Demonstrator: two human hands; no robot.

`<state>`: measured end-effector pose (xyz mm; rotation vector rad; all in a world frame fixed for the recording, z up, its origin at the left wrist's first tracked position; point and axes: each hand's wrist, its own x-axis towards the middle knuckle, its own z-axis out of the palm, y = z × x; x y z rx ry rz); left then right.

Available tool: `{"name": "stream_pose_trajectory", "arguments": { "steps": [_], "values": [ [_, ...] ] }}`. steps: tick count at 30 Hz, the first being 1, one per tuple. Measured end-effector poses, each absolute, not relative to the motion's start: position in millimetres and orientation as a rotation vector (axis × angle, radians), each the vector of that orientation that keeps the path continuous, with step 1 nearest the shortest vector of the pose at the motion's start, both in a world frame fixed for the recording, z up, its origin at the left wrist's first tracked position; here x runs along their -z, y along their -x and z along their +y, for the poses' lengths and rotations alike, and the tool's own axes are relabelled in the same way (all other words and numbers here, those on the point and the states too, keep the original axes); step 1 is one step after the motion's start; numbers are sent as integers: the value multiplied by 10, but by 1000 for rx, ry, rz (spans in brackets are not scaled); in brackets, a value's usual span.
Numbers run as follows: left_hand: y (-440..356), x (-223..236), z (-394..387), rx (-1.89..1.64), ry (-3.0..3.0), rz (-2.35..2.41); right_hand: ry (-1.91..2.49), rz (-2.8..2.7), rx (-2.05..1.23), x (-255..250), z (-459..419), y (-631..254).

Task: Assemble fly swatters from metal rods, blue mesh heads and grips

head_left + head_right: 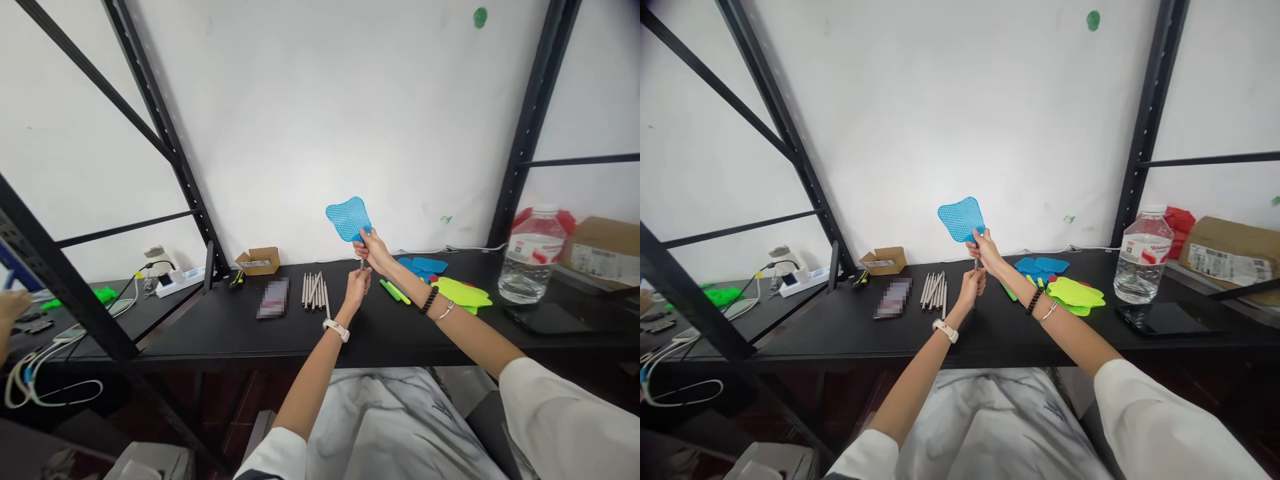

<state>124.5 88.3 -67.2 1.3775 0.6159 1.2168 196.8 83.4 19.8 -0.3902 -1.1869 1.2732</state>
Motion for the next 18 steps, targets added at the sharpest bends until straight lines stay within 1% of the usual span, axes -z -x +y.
{"name": "stream_pose_trajectory", "arguments": {
  "steps": [5, 18],
  "values": [
    [-1195, 678, 861, -1179, -1369, 578, 451, -1241, -1297, -302, 806, -1901],
    [-1085, 697, 924, -1043, -1334, 435, 458, -1402, -1342, -285, 890, -1843]
  ]
}}
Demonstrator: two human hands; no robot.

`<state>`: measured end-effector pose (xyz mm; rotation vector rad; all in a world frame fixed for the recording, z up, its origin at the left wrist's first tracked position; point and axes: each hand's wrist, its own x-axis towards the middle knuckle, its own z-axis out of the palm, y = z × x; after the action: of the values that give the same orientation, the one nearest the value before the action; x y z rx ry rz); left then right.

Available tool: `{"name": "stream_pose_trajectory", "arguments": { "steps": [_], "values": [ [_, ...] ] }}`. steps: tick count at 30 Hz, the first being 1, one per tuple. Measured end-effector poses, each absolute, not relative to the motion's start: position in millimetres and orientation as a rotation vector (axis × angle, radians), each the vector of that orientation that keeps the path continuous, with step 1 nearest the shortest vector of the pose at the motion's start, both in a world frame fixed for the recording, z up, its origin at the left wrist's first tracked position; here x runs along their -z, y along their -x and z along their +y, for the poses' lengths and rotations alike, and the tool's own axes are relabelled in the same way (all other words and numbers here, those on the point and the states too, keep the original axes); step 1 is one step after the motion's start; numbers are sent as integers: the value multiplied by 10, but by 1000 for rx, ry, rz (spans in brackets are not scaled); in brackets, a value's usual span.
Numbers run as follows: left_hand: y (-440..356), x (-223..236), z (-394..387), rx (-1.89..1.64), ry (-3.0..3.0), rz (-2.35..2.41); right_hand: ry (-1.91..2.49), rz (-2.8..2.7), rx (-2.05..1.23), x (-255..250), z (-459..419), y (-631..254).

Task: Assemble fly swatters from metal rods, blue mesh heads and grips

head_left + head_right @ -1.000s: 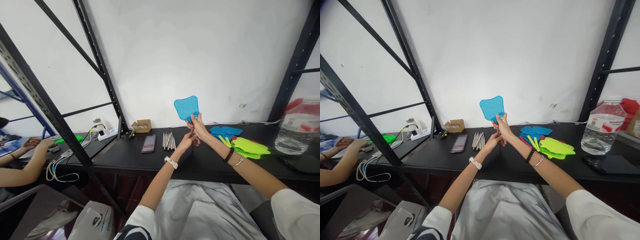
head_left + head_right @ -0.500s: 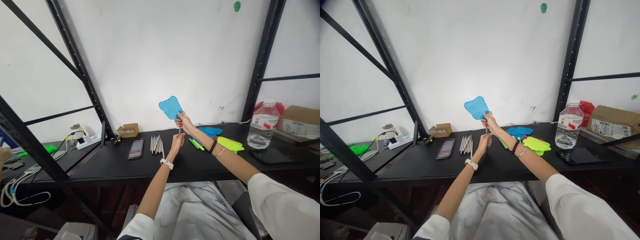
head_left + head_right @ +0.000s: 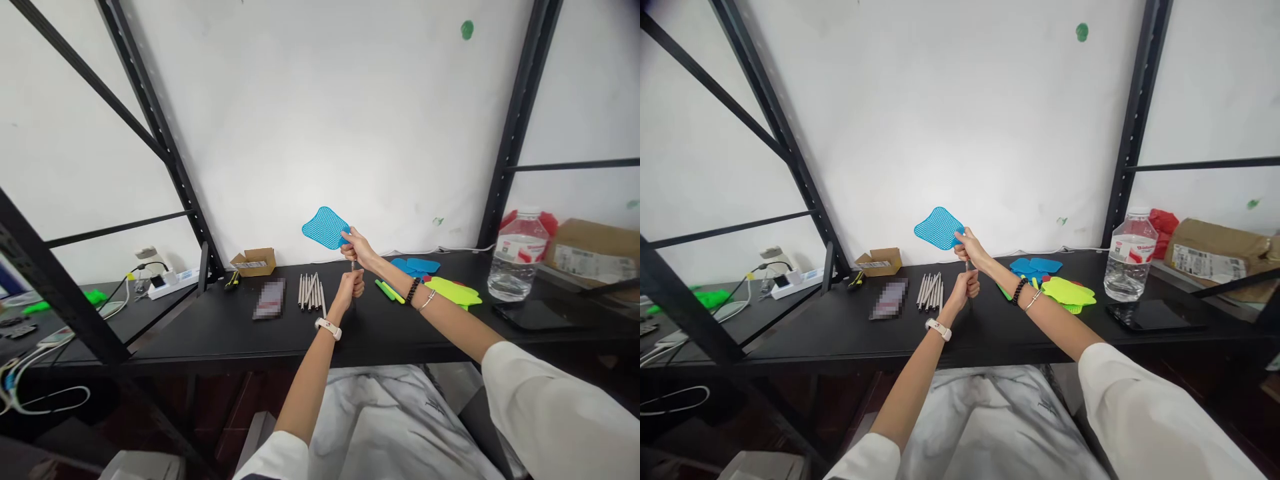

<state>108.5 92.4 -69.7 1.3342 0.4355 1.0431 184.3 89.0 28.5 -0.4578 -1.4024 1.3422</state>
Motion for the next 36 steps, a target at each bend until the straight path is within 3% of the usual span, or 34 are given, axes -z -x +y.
{"name": "stream_pose_trajectory", "arguments": {
  "steps": [24, 36],
  "values": [
    [-1014, 702, 967, -972, -1200, 290, 413, -1605, -1122, -216, 820, -1978],
    [-1011, 671, 918, -980, -1199, 298, 313, -1576, -1194, -59, 837, -1945]
  ]
}}
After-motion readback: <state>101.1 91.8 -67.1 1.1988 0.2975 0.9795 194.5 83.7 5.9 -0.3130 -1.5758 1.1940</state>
